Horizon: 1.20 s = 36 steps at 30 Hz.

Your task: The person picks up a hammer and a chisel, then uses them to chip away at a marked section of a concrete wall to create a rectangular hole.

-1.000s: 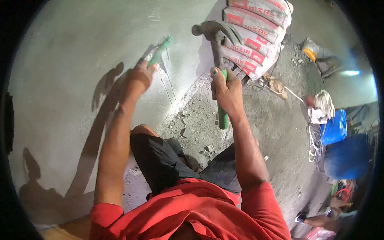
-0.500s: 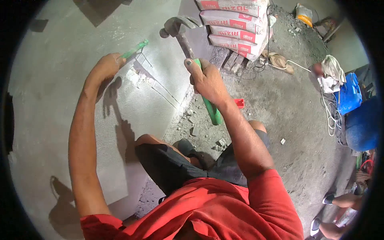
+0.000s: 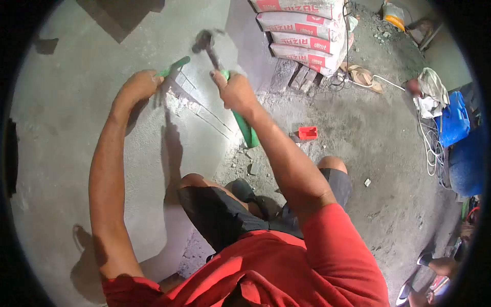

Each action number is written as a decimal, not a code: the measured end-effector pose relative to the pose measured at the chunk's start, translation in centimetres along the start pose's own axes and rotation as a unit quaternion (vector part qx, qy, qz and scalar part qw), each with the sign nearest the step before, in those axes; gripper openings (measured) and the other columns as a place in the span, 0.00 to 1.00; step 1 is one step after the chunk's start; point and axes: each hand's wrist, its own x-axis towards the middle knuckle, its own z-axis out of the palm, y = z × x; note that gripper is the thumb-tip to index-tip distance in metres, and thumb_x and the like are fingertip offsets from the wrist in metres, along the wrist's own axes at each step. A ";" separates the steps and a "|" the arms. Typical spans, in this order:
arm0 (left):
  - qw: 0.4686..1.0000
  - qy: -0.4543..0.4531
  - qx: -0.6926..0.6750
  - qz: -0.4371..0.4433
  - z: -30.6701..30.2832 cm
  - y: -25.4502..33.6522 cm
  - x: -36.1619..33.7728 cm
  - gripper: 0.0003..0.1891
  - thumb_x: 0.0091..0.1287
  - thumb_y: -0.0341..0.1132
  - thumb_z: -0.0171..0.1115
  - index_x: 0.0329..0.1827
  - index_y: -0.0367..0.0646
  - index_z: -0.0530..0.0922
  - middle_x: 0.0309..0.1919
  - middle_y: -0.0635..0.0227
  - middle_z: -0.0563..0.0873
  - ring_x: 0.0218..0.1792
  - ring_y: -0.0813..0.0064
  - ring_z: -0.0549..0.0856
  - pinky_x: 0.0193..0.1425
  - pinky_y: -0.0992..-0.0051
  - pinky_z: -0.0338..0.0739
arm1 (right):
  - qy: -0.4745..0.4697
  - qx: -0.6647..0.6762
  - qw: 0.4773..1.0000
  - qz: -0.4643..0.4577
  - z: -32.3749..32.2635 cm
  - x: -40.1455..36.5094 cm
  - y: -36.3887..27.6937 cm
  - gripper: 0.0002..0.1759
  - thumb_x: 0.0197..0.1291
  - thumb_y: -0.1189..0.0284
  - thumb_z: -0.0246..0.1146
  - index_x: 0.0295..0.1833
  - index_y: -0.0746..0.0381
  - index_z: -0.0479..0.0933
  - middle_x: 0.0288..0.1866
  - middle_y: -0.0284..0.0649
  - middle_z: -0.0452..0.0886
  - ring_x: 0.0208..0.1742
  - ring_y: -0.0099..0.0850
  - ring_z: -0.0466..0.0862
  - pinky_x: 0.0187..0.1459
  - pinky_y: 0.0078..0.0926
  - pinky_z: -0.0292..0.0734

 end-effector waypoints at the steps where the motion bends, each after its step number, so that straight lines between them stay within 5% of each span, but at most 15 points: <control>1: 0.999 -0.037 -0.016 0.002 -1.0 0.3 0.0 0.22 0.73 0.48 0.56 0.52 0.35 0.82 0.47 0.44 0.86 0.50 0.44 0.85 0.54 0.58 0.77 | -0.001 -0.001 1.000 0.002 -0.9 -0.2 -1.1 0.30 0.71 0.47 0.58 0.42 0.68 0.76 0.20 0.36 0.75 0.17 0.26 0.75 0.22 0.27 0.74; 7: 0.995 -0.088 -0.033 -0.039 -2.2 0.2 0.8 0.21 0.72 0.48 0.56 0.51 0.36 0.82 0.47 0.46 0.87 0.48 0.44 0.85 0.55 0.57 0.77 | 0.154 0.067 0.967 -0.192 -2.6 -0.8 -7.6 0.28 0.73 0.49 0.56 0.40 0.68 0.76 0.19 0.36 0.75 0.18 0.24 0.75 0.22 0.25 0.72; 9: 0.994 -0.100 -0.042 -0.010 -2.8 0.3 -0.2 0.22 0.72 0.48 0.56 0.49 0.33 0.82 0.45 0.45 0.87 0.47 0.44 0.85 0.54 0.55 0.77 | 0.191 0.101 0.965 -0.151 1.0 -0.4 -4.2 0.31 0.72 0.49 0.55 0.39 0.71 0.77 0.22 0.46 0.81 0.23 0.34 0.84 0.28 0.34 0.80; 11: 0.998 -0.058 -0.029 0.016 1.0 -2.4 1.6 0.22 0.72 0.48 0.56 0.47 0.33 0.82 0.47 0.44 0.86 0.49 0.43 0.85 0.54 0.53 0.77 | 0.016 -0.140 0.987 -0.083 4.2 1.6 3.4 0.31 0.73 0.50 0.54 0.42 0.73 0.77 0.24 0.50 0.82 0.24 0.36 0.85 0.29 0.35 0.80; 13: 0.998 -0.035 -0.031 0.037 1.1 -1.5 0.0 0.20 0.74 0.45 0.55 0.48 0.33 0.82 0.46 0.42 0.86 0.51 0.43 0.85 0.56 0.52 0.77 | 0.005 -0.062 0.997 -0.036 3.5 -0.4 2.9 0.32 0.72 0.47 0.55 0.38 0.72 0.75 0.20 0.43 0.79 0.18 0.33 0.80 0.25 0.34 0.78; 16: 0.995 0.025 -0.028 -0.090 3.5 3.6 -7.0 0.18 0.78 0.43 0.49 0.55 0.36 0.76 0.45 0.43 0.86 0.49 0.45 0.86 0.53 0.52 0.80 | 0.026 -0.071 0.997 -0.013 2.3 -2.4 2.7 0.33 0.72 0.47 0.56 0.38 0.71 0.75 0.20 0.43 0.78 0.18 0.33 0.80 0.27 0.35 0.80; 17: 0.997 0.026 -0.008 -0.069 6.1 4.3 -8.6 0.16 0.78 0.42 0.50 0.56 0.36 0.75 0.44 0.44 0.86 0.48 0.48 0.87 0.51 0.53 0.81 | 0.036 -0.039 0.998 0.021 2.0 -4.1 1.6 0.33 0.72 0.47 0.55 0.38 0.71 0.75 0.19 0.42 0.77 0.18 0.31 0.79 0.27 0.33 0.79; 18: 0.979 0.177 0.069 0.075 12.9 2.8 -10.5 0.15 0.78 0.39 0.49 0.55 0.35 0.75 0.44 0.46 0.86 0.47 0.50 0.88 0.49 0.54 0.82 | 0.044 0.016 0.999 0.017 2.0 -5.3 1.4 0.32 0.72 0.47 0.55 0.36 0.71 0.76 0.19 0.41 0.76 0.18 0.31 0.79 0.26 0.33 0.77; 19: 0.994 0.044 0.077 0.062 24.6 -1.3 -11.9 0.17 0.78 0.40 0.49 0.56 0.32 0.74 0.46 0.46 0.86 0.45 0.47 0.88 0.48 0.54 0.83 | 0.048 0.013 0.999 0.003 2.0 -5.6 2.8 0.31 0.72 0.47 0.55 0.37 0.70 0.75 0.19 0.41 0.76 0.17 0.31 0.78 0.25 0.32 0.76; 21: 0.993 0.002 0.097 0.068 22.4 2.9 -16.1 0.18 0.79 0.40 0.48 0.60 0.34 0.74 0.49 0.46 0.85 0.45 0.45 0.88 0.48 0.53 0.83 | 0.028 0.025 0.999 0.033 0.8 -7.3 3.1 0.30 0.72 0.48 0.56 0.40 0.69 0.74 0.20 0.40 0.76 0.19 0.29 0.77 0.26 0.32 0.75; 23: 0.989 -0.060 -0.103 -0.087 17.6 3.3 -15.4 0.19 0.80 0.42 0.46 0.63 0.39 0.73 0.51 0.46 0.85 0.47 0.42 0.86 0.49 0.51 0.82 | 0.034 -0.016 0.998 0.045 -0.7 -9.1 2.9 0.31 0.72 0.47 0.56 0.40 0.69 0.74 0.20 0.40 0.76 0.20 0.28 0.78 0.27 0.33 0.76; 25: 0.978 0.120 -0.171 -0.014 13.7 3.3 -13.1 0.20 0.79 0.47 0.47 0.64 0.43 0.73 0.49 0.44 0.85 0.49 0.40 0.84 0.49 0.49 0.80 | 0.048 -0.046 0.996 0.053 -1.4 -8.8 4.9 0.30 0.72 0.47 0.56 0.40 0.68 0.75 0.20 0.40 0.76 0.20 0.29 0.77 0.28 0.34 0.76; 26: 0.984 -0.025 -0.150 -0.097 7.5 4.0 -12.7 0.21 0.78 0.48 0.50 0.63 0.42 0.73 0.47 0.44 0.85 0.49 0.39 0.84 0.47 0.50 0.80 | 0.043 -0.093 0.991 0.085 -1.7 -8.1 6.0 0.30 0.72 0.48 0.57 0.39 0.68 0.74 0.19 0.39 0.76 0.19 0.29 0.77 0.27 0.33 0.76; 34: 0.959 -0.077 -0.259 -0.087 -1.4 -1.0 -5.3 0.22 0.75 0.48 0.52 0.57 0.38 0.79 0.51 0.43 0.85 0.57 0.43 0.83 0.59 0.52 0.76 | 0.015 -0.011 0.999 0.046 -3.4 -10.0 1.8 0.30 0.75 0.47 0.52 0.43 0.67 0.74 0.20 0.33 0.71 0.17 0.23 0.70 0.21 0.26 0.67; 36: 0.985 0.017 -0.172 0.021 0.5 -2.0 -4.0 0.18 0.74 0.44 0.55 0.50 0.36 0.80 0.37 0.48 0.86 0.37 0.54 0.85 0.42 0.58 0.77 | 0.019 0.003 0.999 0.038 -3.2 -9.8 0.9 0.32 0.74 0.45 0.51 0.43 0.69 0.74 0.20 0.34 0.71 0.17 0.23 0.70 0.21 0.26 0.66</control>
